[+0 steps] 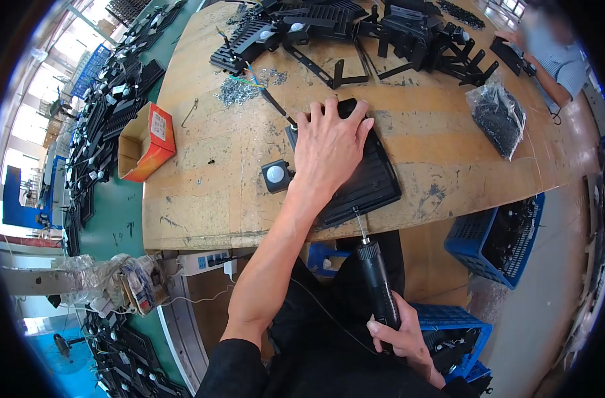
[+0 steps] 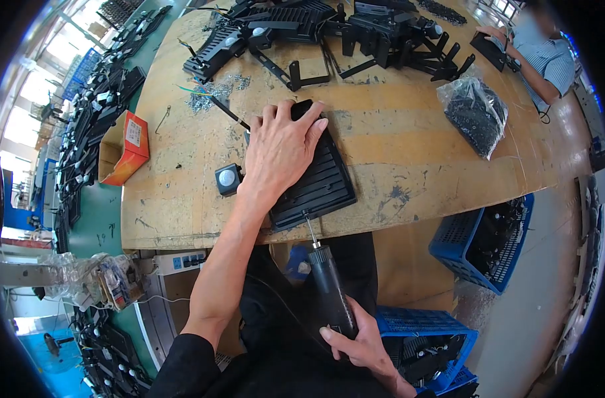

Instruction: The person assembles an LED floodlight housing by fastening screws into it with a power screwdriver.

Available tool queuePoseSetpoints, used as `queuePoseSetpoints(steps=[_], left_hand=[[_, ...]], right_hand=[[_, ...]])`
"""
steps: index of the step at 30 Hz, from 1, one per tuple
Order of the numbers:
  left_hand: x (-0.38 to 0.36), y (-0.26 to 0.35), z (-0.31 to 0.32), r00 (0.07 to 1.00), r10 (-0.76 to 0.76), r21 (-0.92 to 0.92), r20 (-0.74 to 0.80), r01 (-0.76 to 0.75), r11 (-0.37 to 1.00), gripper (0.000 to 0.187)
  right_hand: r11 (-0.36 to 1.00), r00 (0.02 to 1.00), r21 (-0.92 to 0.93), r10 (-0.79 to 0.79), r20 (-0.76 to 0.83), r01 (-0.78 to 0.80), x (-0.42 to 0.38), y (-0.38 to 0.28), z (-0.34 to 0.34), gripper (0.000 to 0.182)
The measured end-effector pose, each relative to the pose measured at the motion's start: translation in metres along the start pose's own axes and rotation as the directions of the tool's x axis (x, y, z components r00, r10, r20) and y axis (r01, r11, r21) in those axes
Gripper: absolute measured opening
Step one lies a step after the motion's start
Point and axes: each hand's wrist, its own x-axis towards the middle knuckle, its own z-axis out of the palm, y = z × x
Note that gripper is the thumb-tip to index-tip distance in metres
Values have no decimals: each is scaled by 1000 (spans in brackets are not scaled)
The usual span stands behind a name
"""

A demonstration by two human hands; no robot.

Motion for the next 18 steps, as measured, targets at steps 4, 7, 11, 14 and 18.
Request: queuePoseSetpoints(steps=[4, 7, 11, 14, 18], left_hand=[[-1, -1, -1, 1000, 2, -4, 0, -2, 1000, 38], [0, 1, -2, 1000, 7, -3, -8, -7, 1000, 37], [0, -2, -2, 1000, 0, -42, 16, 1, 999, 39], [0, -3, 4, 999, -11, -68, -38, 8, 998, 41], [-25, 11, -33, 946, 171, -58, -274, -194, 979, 42]], right_hand=[[969, 979, 240, 2, 202, -51, 4, 3, -11, 79], [864, 925, 483, -55, 377, -146, 7, 16, -19, 81], [633, 799, 692, -187, 571, -347, 17, 33, -30, 83], [684, 811, 662, -177, 558, -306, 7, 31, -40, 82], [848, 924, 528, -167, 345, -44, -21, 33, -51, 82]])
